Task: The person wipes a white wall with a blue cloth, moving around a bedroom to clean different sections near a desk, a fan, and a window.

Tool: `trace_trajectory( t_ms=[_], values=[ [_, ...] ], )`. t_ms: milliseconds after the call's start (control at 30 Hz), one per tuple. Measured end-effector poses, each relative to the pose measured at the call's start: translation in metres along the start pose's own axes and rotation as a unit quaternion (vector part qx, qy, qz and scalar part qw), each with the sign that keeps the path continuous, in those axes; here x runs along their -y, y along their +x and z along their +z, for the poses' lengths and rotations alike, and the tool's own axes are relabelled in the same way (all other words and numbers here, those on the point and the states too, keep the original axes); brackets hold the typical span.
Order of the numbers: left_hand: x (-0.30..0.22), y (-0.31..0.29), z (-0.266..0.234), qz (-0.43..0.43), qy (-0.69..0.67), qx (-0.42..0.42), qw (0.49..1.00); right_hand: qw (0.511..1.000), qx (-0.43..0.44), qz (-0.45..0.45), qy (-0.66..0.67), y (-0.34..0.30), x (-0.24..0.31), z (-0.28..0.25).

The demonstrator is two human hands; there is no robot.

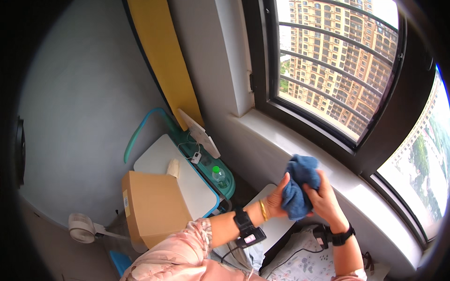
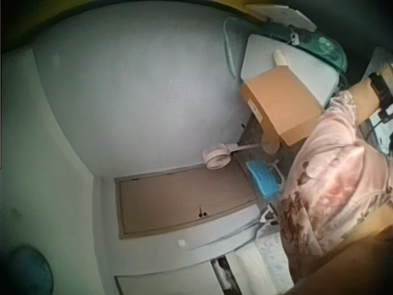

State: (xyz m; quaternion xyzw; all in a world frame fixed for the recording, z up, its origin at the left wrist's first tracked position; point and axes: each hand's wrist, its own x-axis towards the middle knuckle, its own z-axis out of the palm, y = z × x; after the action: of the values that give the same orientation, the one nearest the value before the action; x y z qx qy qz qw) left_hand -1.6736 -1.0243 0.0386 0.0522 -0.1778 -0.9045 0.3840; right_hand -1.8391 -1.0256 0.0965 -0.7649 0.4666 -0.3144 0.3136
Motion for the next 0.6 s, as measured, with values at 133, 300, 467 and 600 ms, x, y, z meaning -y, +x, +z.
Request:
trace_trajectory(
  t_ms=[133, 300, 467, 600],
  values=[
    [-0.055, -0.019, -0.029, 0.093, 0.021, -0.146, 0.985, 0.982, 0.052, -0.082, -0.164, 0.037, 0.005, -0.003],
    [-0.162, -0.054, -0.081, 0.265, 0.045, -0.242, 0.932, 0.917, 0.031, -0.105, -0.384, 0.09, -0.094, 0.001],
    [-0.242, -0.063, -0.072, 0.386, 0.099, -0.366, 0.841, 0.9, 0.116, -0.121, -0.403, 0.085, -0.143, 0.011],
    [-0.313, -0.046, -0.078, 0.477, 0.2, -0.352, 0.78, 0.899, 0.092, -0.132, -0.408, 0.089, -0.136, 0.018]
  ],
)
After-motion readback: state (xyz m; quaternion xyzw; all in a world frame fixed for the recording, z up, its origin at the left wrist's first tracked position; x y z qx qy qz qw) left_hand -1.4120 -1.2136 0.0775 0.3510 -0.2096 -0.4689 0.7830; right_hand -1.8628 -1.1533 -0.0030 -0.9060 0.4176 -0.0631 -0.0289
